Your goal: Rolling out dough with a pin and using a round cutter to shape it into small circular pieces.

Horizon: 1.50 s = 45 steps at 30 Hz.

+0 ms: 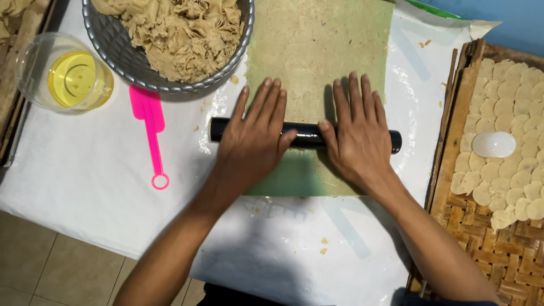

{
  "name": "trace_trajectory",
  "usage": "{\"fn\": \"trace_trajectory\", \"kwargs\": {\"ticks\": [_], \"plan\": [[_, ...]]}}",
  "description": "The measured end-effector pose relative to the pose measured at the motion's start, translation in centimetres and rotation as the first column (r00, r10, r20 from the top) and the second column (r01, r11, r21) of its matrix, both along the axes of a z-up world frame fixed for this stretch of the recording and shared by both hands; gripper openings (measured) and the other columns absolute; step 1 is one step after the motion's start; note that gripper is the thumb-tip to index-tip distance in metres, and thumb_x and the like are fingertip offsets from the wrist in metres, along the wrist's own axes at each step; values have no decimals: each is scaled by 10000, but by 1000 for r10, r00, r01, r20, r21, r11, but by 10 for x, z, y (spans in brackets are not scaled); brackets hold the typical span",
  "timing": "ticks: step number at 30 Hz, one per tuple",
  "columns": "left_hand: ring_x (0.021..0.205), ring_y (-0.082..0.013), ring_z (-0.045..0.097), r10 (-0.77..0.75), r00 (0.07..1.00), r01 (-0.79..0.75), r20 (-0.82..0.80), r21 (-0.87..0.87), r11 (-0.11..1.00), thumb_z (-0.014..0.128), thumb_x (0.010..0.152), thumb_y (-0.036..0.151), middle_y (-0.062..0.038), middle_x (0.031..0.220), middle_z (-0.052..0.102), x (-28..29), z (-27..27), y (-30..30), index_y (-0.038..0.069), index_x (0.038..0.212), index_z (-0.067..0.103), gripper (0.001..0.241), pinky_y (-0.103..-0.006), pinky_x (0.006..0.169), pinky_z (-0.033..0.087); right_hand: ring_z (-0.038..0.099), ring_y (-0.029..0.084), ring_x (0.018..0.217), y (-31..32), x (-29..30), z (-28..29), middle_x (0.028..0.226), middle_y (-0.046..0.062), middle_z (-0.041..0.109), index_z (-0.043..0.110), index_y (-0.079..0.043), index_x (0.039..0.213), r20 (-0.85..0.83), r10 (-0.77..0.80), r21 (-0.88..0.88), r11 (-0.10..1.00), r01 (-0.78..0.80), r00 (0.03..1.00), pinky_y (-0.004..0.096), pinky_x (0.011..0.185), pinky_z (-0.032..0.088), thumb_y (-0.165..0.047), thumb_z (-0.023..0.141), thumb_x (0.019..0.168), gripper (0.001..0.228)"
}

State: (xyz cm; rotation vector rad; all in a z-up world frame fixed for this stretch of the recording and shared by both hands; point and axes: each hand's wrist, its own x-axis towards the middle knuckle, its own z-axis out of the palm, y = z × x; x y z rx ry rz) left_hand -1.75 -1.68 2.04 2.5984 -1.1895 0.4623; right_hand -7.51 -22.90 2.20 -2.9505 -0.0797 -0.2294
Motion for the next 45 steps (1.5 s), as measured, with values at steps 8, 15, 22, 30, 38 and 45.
{"fn": "trace_trajectory", "kwargs": {"ticks": [8, 15, 22, 30, 38, 45], "plan": [[1566, -324, 144, 23, 977, -12, -210, 52, 999, 218, 1112, 455, -255, 1663, 266, 45, -21, -16, -121, 1538, 354, 729, -536, 1257, 57, 117, 451, 1521, -15, 41, 4, 1639, 310, 188, 252, 53, 1584, -128, -73, 87, 993, 84, 989, 561, 1225, 118, -541, 125, 1071, 795], [1519, -373, 325, -18, 995, 7, -102, -109, 994, 437, 1093, 371, -316, 1569, 434, 10, -10, -3, -167, 1453, 468, 648, -541, 1252, 157, 244, 466, 1508, 2, 8, 5, 1597, 346, 329, 353, 113, 1546, 44, -30, 19, 999, 29, 999, 555, 1214, 195, -361, 380, 1090, 659], [1531, -398, 306, -36, 980, 14, -196, -113, 994, 571, 1024, 302, -325, 1595, 375, -51, 3, 20, -144, 1484, 414, 660, -558, 1252, 212, 225, 527, 1514, 19, -49, -9, 1608, 376, 269, 283, 110, 1554, 51, 11, 13, 1000, -12, 999, 627, 1245, 132, -503, 62, 1078, 806], [1497, -372, 400, -13, 1000, 14, 5, -96, 995, 433, 1053, 201, -238, 1593, 431, -120, -17, 47, -44, 1522, 445, 529, -511, 1230, 302, 233, 397, 1543, 24, -133, -47, 1673, 235, 260, 281, -79, 1627, 65, 81, -57, 995, -77, 995, 515, 1246, 130, -526, 168, 1076, 718], [1311, -352, 569, -1, 999, -7, -42, -173, 985, 645, 977, 243, -176, 1353, 598, -104, -12, 49, 38, 1410, 578, 483, -537, 1142, 401, 537, 337, 1335, 22, -128, -18, 1429, 130, 579, 526, -55, 1468, 224, 103, 27, 993, -112, 969, 475, 1145, 374, -422, 442, 1035, 574], [1077, -299, 635, -12, 998, 6, -56, -99, 995, 655, 982, 304, -116, 1101, 614, -74, -10, 42, 69, 1391, 566, 480, -500, 1042, 456, 632, 249, 1060, 5, -85, -16, 1225, 32, 654, 665, -172, 1338, 254, 99, 3, 995, -103, 962, 386, 868, 491, -424, 613, 979, 442]]}}
